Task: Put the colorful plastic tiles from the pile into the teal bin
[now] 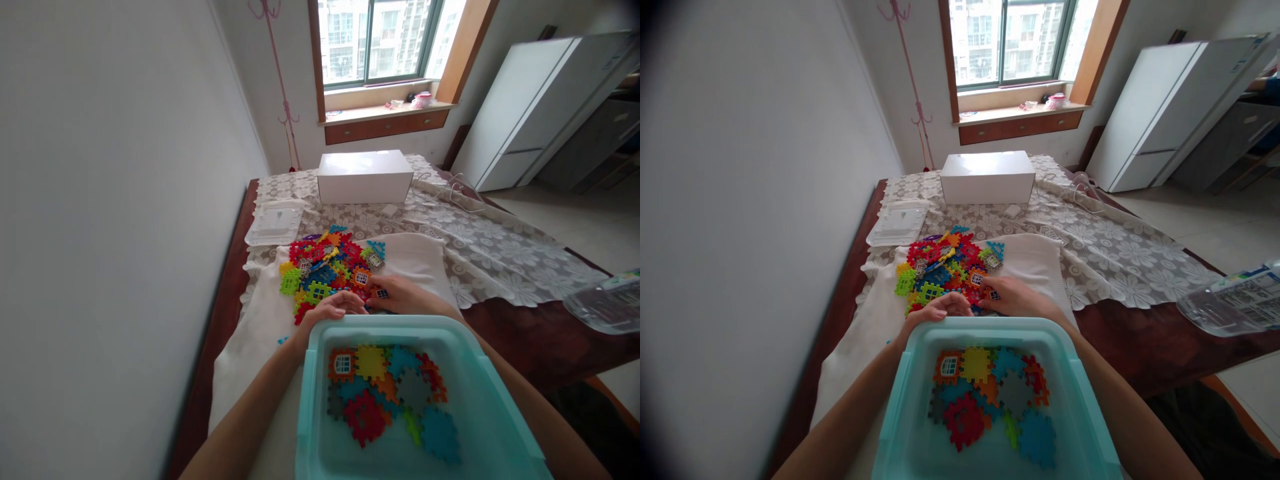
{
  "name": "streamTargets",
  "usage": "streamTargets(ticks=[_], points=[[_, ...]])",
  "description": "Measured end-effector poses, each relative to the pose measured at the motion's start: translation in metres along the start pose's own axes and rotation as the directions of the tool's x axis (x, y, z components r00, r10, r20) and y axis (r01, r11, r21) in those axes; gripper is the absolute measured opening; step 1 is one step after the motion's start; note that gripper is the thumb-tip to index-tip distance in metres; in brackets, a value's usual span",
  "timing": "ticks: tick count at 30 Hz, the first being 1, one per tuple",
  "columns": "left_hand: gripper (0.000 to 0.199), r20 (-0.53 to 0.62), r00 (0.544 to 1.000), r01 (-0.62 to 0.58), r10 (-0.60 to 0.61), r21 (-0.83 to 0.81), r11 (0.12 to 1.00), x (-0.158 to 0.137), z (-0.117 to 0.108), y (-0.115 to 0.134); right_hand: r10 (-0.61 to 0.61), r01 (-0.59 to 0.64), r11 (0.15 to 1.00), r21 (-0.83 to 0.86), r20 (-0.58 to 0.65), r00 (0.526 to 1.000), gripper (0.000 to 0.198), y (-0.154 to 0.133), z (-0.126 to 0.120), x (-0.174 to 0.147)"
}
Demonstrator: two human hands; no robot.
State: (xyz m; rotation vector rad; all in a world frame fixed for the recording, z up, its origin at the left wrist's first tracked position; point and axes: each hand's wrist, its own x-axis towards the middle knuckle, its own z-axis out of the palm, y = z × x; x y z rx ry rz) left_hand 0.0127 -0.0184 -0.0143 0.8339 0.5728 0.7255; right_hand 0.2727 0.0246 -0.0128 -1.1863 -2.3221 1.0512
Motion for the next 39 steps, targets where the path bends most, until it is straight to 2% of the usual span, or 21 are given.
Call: streamTargets(ticks=[7, 13, 17, 21, 25, 29, 31, 33, 34, 36, 39], points=[[0.048, -0.013, 0.999, 0.031, -0.031, -0.024, 0.999, -0.002, 0.0, 0.001, -0.003, 0.004, 0.999, 0.039, -0.022, 1.0, 0.016, -0.002, 0.0, 0.0], [0.045, 0.003, 1.0, 0.003, -0.003, 0.022, 1.0, 0.0, 0.0, 0.002, 0.018, -0.02, 0.999, -0.035, -0.052, 0.998, 0.015, 0.009, 0.005, 0.003], [0.044, 0.014, 1.0, -0.006, 0.006, 0.007, 1.0, 0.0, 0.0, 0.002, 0.023, -0.039, 0.997, -0.072, -0.201, 0.979, 0.017, 0.012, 0.005, 0.007], [0.045, -0.001, 1.0, 0.011, -0.012, -0.022, 1.0, 0.001, 0.001, 0.002, 0.025, -0.044, 0.998, -0.044, -0.376, 0.926, 0.018, 0.011, 0.001, 0.009], [0.044, -0.022, 1.0, 0.016, -0.016, -0.01, 1.0, 0.0, 0.003, 0.002, 0.027, -0.003, 0.999, 0.051, -0.489, 0.872, 0.017, 0.011, -0.002, 0.01], [0.04, -0.031, 1.0, 0.002, -0.002, -0.003, 1.0, -0.001, 0.005, 0.003, 0.111, 0.043, 0.969, 0.243, -0.586, 0.802, 0.024, 0.011, -0.004, 0.01], [0.038, -0.025, 1.0, 0.003, -0.003, 0.009, 1.0, -0.001, 0.004, 0.002, 0.163, 0.161, 0.89, 0.426, -0.628, 0.761, 0.028, 0.01, -0.007, 0.01], [0.038, -0.015, 1.0, 0.006, -0.006, 0.019, 1.0, -0.001, 0.003, 0.002, 0.188, 0.3, 0.762, 0.574, -0.64, 0.745, 0.029, 0.007, -0.012, 0.007], [0.038, -0.008, 1.0, 0.006, -0.006, 0.025, 1.0, -0.001, 0.002, 0.002, 0.189, 0.343, 0.712, 0.613, -0.637, 0.748, 0.029, 0.005, -0.015, 0.005], [0.038, 0.005, 1.0, 0.001, -0.001, 0.037, 0.999, 0.0, 0.002, 0.002, 0.172, 0.361, 0.672, 0.646, -0.61, 0.773, 0.027, 0.001, -0.02, -0.002], [0.039, 0.006, 1.0, -0.011, 0.011, 0.048, 0.999, -0.001, 0.002, 0.002, 0.104, 0.312, 0.637, 0.705, -0.479, 0.872, 0.034, -0.006, -0.024, -0.015]])
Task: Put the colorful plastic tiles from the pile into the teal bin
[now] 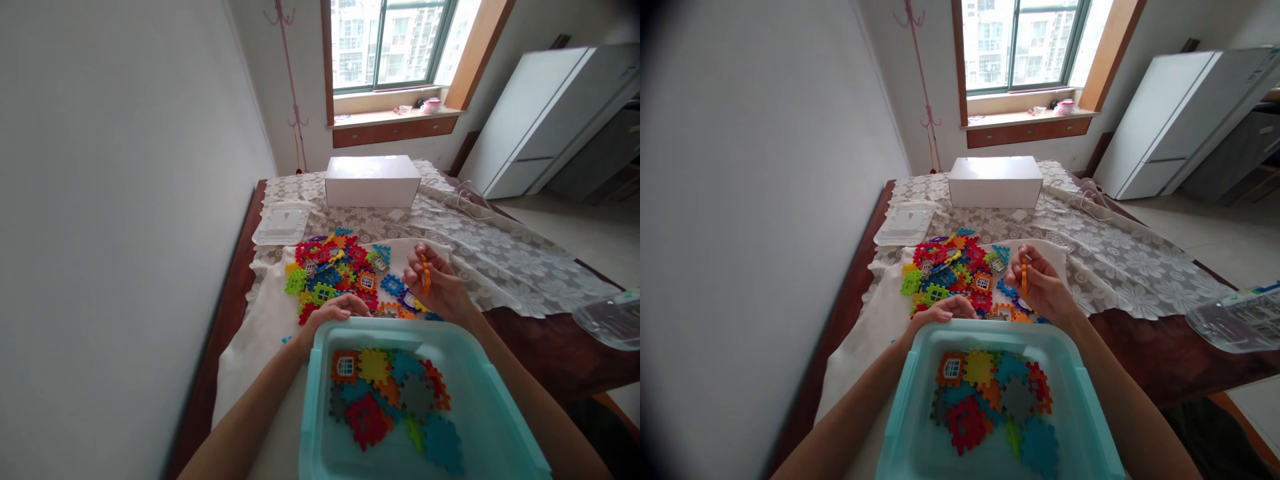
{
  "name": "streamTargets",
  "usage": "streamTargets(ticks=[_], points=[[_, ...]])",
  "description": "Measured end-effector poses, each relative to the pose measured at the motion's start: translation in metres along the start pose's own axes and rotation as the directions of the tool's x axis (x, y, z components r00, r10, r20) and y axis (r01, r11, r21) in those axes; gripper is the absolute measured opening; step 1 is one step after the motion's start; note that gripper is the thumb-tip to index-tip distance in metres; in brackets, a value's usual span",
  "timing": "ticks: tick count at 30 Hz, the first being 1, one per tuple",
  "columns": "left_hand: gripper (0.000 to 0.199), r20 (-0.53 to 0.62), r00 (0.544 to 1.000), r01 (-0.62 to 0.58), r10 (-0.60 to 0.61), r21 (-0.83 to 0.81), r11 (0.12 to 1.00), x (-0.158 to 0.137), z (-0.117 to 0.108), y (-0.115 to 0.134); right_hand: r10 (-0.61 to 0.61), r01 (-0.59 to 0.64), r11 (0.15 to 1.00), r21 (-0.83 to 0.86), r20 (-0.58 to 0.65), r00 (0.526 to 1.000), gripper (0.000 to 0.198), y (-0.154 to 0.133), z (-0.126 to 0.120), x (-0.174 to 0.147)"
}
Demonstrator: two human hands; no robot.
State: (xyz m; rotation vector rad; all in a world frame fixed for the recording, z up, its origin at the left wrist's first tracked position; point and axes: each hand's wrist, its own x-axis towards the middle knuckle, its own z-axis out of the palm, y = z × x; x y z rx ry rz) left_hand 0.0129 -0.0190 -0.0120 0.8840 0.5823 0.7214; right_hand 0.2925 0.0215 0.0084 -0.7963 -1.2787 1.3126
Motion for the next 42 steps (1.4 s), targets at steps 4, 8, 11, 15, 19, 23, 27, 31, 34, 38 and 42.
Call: streamTargets(ticks=[4, 8, 11, 15, 19, 23, 27, 31, 34, 38, 42], points=[[0.041, -0.01, 0.999, 0.038, -0.039, -0.036, 0.999, 0.0, -0.002, -0.002, 0.168, -0.207, 0.978, 0.034, 0.463, 0.87, 0.043, -0.009, 0.003, -0.008], [0.042, -0.02, 0.999, 0.035, -0.035, -0.027, 0.999, 0.001, -0.006, -0.004, 0.155, -0.203, 0.979, 0.024, 0.561, 0.813, 0.046, -0.006, 0.012, -0.005], [0.043, -0.013, 0.999, 0.031, -0.031, -0.001, 1.0, 0.002, -0.006, -0.003, 0.087, -0.074, 0.996, -0.052, 0.314, 0.945, 0.043, 0.006, 0.013, 0.002], [0.043, 0.004, 1.0, 0.027, -0.027, 0.001, 1.0, 0.001, -0.004, 0.0, 0.01, 0.029, 0.732, -0.681, 0.054, 0.998, 0.044, 0.03, 0.004, 0.012], [0.045, -0.011, 1.0, 0.025, -0.025, 0.005, 1.0, 0.001, -0.002, 0.0, 0.077, 0.095, 0.452, -0.887, 0.145, 0.986, 0.052, 0.048, -0.001, 0.013], [0.046, -0.014, 1.0, 0.024, -0.024, -0.005, 1.0, 0.001, -0.003, -0.001, 0.14, 0.18, 0.428, -0.886, 0.261, 0.955, 0.032, 0.051, 0.004, 0.009], [0.045, -0.007, 1.0, 0.026, -0.026, -0.008, 1.0, 0.0, -0.002, -0.001, 0.085, 0.184, 0.43, -0.884, 0.243, 0.966, 0.021, 0.051, 0.007, 0.01], [0.043, -0.021, 1.0, 0.008, -0.008, -0.006, 1.0, 0.0, 0.001, 0.0, 0.055, 0.171, 0.404, -0.898, 0.21, 0.976, 0.014, 0.053, 0.005, 0.013], [0.043, -0.017, 1.0, 0.011, -0.011, -0.014, 1.0, 0.0, 0.001, 0.0, 0.066, 0.136, 0.449, -0.883, 0.185, 0.98, 0.019, 0.056, 0.004, 0.013], [0.042, -0.008, 1.0, 0.011, -0.011, -0.014, 1.0, 0.002, -0.002, -0.002, 0.083, 0.118, 0.54, -0.834, 0.192, 0.978, 0.033, 0.061, 0.009, 0.01], [0.045, -0.015, 1.0, 0.011, -0.012, -0.019, 1.0, 0.003, -0.005, -0.005, 0.101, 0.16, 0.525, -0.836, 0.249, 0.963, 0.025, 0.06, 0.015, 0.008]])
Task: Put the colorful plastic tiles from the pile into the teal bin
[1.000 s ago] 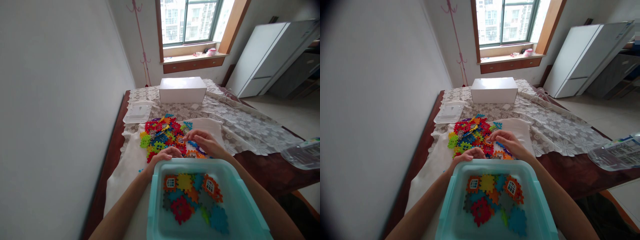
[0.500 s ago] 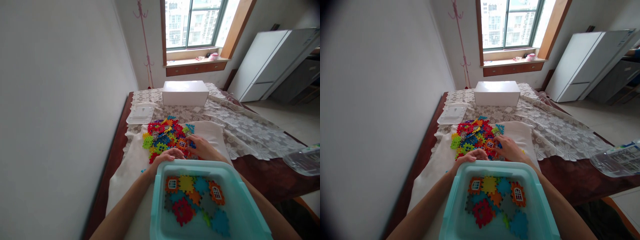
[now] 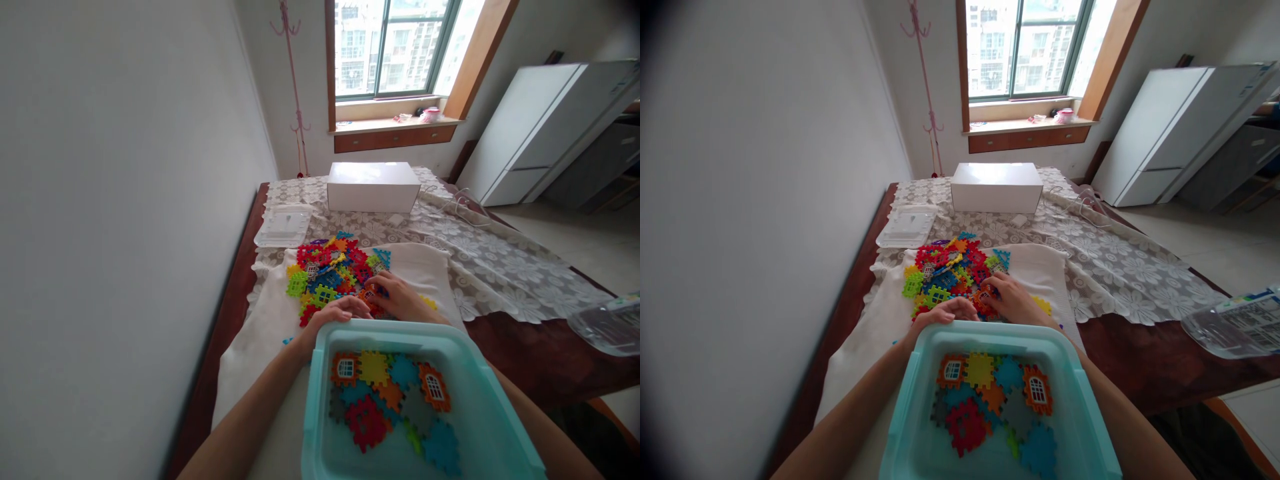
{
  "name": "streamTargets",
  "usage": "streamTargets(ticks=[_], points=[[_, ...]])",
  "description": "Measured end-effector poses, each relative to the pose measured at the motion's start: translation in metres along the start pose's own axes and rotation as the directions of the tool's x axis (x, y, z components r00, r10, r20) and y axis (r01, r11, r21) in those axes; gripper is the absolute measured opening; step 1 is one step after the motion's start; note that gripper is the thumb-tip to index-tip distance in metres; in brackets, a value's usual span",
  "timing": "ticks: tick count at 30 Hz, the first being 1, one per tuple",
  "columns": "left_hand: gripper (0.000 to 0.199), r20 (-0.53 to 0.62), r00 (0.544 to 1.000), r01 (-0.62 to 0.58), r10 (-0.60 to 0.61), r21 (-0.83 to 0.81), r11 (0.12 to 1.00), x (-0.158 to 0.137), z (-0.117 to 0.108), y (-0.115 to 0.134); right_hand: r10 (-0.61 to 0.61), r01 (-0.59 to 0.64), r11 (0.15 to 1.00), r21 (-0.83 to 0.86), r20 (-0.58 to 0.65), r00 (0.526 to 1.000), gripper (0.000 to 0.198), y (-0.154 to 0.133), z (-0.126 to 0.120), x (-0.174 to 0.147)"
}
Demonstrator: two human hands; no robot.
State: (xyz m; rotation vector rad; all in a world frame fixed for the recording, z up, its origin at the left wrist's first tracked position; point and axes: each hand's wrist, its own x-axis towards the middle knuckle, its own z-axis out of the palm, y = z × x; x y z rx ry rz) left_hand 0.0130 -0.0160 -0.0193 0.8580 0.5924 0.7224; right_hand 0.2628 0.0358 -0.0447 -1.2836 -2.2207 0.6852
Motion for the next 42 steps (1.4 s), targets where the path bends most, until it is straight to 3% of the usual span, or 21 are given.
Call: streamTargets(ticks=[7, 12, 15, 18, 21, 24, 27, 30, 32, 38, 42], points=[[0.042, -0.015, 1.0, 0.0, 0.0, -0.001, 1.0, -0.001, 0.004, 0.002, -0.024, 0.031, 0.992, 0.124, -0.052, 0.998, 0.005, -0.001, -0.002, 0.0], [0.04, -0.022, 1.0, 0.014, -0.014, 0.005, 1.0, -0.003, 0.005, 0.004, 0.039, -0.028, 0.958, 0.287, -0.034, 0.999, 0.006, -0.003, -0.005, 0.0], [0.04, -0.016, 0.999, 0.03, -0.03, 0.01, 0.999, -0.002, 0.003, 0.002, 0.067, -0.018, 0.907, 0.421, -0.104, 0.992, 0.012, -0.006, -0.011, 0.0], [0.041, -0.004, 0.999, 0.04, -0.04, 0.006, 0.999, -0.002, 0.001, 0.001, 0.114, -0.015, 0.788, 0.615, -0.121, 0.986, 0.023, -0.008, -0.018, -0.001], [0.04, -0.005, 0.999, 0.043, -0.043, 0.003, 0.999, -0.003, 0.003, 0.002, 0.144, -0.033, 0.587, 0.809, -0.063, 0.988, 0.036, -0.011, -0.021, -0.006], [0.039, -0.016, 0.999, 0.032, -0.031, 0.016, 0.999, -0.003, 0.005, 0.003, 0.134, -0.066, 0.463, 0.884, 0.003, 0.991, 0.045, -0.016, -0.026, -0.012], [0.039, -0.005, 1.0, 0.01, -0.01, 0.036, 0.999, -0.002, 0.005, 0.002, -0.003, -0.181, 0.521, 0.834, 0.213, 0.977, 0.042, -0.026, -0.034, -0.018], [0.04, 0.018, 1.0, -0.008, 0.008, 0.023, 1.0, -0.001, 0.005, 0.001, -0.127, -0.253, 0.596, 0.762, 0.4, 0.908, 0.041, -0.036, -0.042, -0.019], [0.04, 0.026, 1.0, -0.013, 0.013, 0.013, 1.0, 0.0, 0.005, 0.001, -0.146, -0.252, 0.605, 0.755, 0.416, 0.897, 0.042, -0.037, -0.044, -0.018], [0.04, 0.016, 1.0, -0.002, 0.002, 0.006, 1.0, 0.0, 0.006, 0.001, -0.129, -0.189, 0.581, 0.792, 0.319, 0.939, 0.033, -0.019, -0.038, -0.018], [0.042, 0.025, 1.0, 0.013, -0.013, -0.014, 1.0, 0.001, 0.005, -0.001, -0.103, -0.224, 0.613, 0.757, 0.358, 0.928, 0.027, -0.018, -0.039, -0.022]])
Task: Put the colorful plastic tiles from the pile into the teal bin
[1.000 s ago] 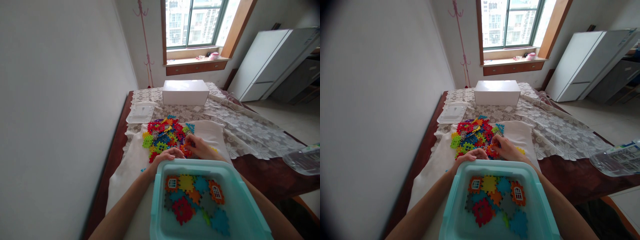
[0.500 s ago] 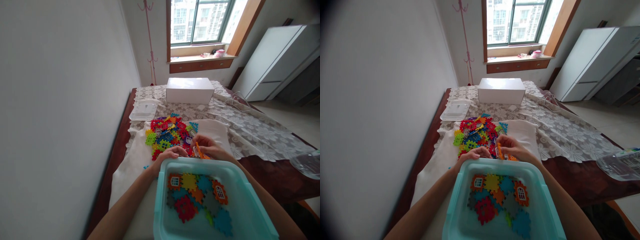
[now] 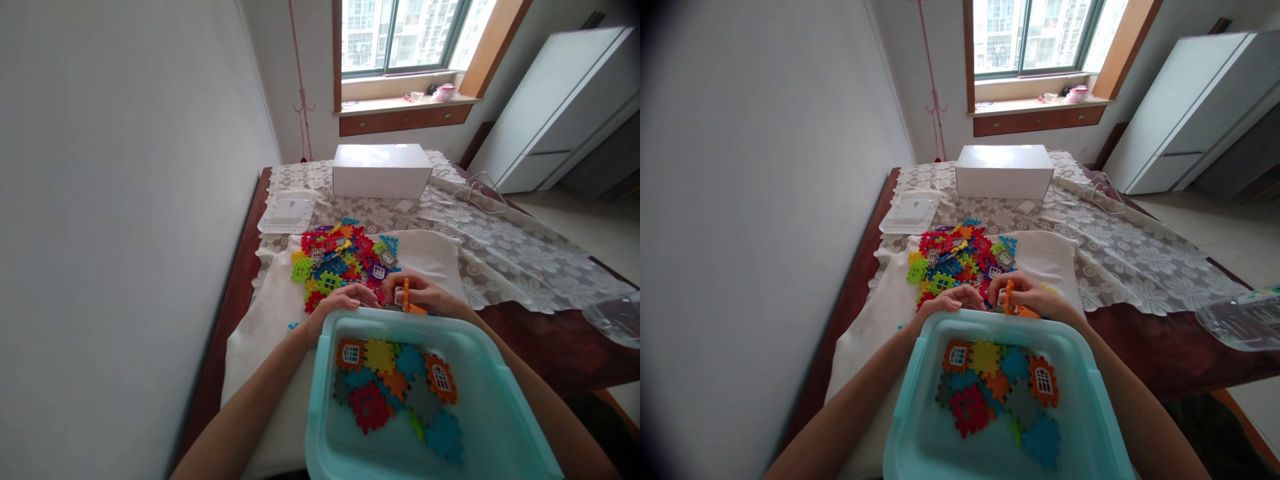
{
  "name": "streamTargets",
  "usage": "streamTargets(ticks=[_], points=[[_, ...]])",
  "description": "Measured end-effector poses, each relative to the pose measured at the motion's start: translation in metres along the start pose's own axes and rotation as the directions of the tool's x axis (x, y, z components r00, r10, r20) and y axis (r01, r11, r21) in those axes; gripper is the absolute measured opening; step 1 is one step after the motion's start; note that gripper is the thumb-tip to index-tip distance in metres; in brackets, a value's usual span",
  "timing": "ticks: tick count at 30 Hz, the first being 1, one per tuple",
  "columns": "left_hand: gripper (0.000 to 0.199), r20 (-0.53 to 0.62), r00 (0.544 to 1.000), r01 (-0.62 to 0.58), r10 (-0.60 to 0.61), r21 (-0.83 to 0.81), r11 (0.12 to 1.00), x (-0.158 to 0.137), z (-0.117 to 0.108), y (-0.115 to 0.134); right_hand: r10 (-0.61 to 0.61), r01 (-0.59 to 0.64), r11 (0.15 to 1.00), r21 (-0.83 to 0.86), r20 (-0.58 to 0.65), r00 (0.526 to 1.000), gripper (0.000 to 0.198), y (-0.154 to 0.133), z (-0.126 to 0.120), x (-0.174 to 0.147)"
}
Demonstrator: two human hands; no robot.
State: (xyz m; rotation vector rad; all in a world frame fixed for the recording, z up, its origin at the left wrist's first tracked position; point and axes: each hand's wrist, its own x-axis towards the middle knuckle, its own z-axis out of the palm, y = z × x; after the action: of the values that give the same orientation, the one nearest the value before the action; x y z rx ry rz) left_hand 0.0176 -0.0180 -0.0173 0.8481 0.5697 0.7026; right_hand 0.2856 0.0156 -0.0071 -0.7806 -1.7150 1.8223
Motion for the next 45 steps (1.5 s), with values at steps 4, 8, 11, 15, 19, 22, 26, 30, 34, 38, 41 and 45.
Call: streamTargets(ticks=[4, 8, 11, 15, 19, 22, 26, 30, 34, 38, 41, 45], points=[[0.043, -0.006, 1.0, 0.007, -0.007, -0.002, 1.0, -0.001, 0.003, 0.001, 0.038, -0.038, 0.999, -0.019, 0.01, 0.999, 0.022, -0.007, 0.007, -0.003], [0.041, -0.005, 1.0, 0.02, -0.021, -0.026, 0.999, -0.001, 0.006, 0.003, 0.052, -0.052, 0.999, 0.002, 0.005, 0.999, 0.019, -0.01, 0.008, -0.004], [0.04, 0.004, 1.0, 0.02, -0.02, -0.032, 0.999, 0.001, 0.006, 0.002, 0.047, -0.047, 0.999, -0.009, 0.018, 0.999, 0.025, -0.011, 0.007, -0.003], [0.038, -0.006, 1.0, 0.027, -0.028, -0.056, 0.998, 0.001, 0.007, 0.0, 0.076, -0.076, 0.997, -0.023, 0.017, 0.997, 0.024, -0.013, 0.011, -0.002], [0.037, -0.017, 0.999, 0.029, -0.03, -0.068, 0.997, 0.001, 0.008, 0.0, 0.082, -0.081, 0.994, -0.074, 0.016, 0.996, 0.02, -0.016, 0.015, -0.001], [0.038, -0.017, 0.999, 0.027, -0.028, -0.059, 0.998, 0.0, 0.008, 0.001, 0.086, -0.086, 0.994, -0.074, -0.002, 0.996, 0.024, -0.014, 0.014, -0.001], [0.036, -0.02, 0.999, 0.043, -0.043, -0.022, 0.999, -0.001, 0.011, 0.004, 0.074, -0.058, 0.992, 0.115, -0.139, 0.988, 0.034, -0.004, 0.01, -0.003], [0.028, 0.001, 1.0, 0.001, -0.001, -0.002, 1.0, -0.002, 0.013, 0.007, 0.057, 0.001, 0.953, 0.302, -0.185, 0.981, 0.049, 0.001, 0.009, -0.007], [0.028, -0.008, 1.0, 0.002, -0.002, 0.01, 1.0, -0.002, 0.013, 0.008, 0.041, -0.017, 0.952, 0.305, -0.072, 0.997, 0.061, -0.004, 0.011, -0.011], [0.031, -0.026, 1.0, 0.008, -0.008, 0.019, 1.0, -0.002, 0.011, 0.006, -0.032, 0.006, 0.972, 0.237, 0.109, 0.994, 0.057, -0.011, 0.01, -0.01], [0.029, -0.017, 1.0, 0.013, -0.013, 0.02, 1.0, -0.002, 0.01, 0.006, -0.104, 0.072, 0.973, 0.221, 0.136, 0.985, 0.053, -0.014, 0.008, -0.007], [0.026, -0.002, 1.0, -0.005, 0.005, 0.031, 1.0, -0.002, 0.01, 0.008, -0.181, 0.126, 0.96, 0.252, 0.208, 0.961, 0.063, -0.013, 0.006, -0.005]])
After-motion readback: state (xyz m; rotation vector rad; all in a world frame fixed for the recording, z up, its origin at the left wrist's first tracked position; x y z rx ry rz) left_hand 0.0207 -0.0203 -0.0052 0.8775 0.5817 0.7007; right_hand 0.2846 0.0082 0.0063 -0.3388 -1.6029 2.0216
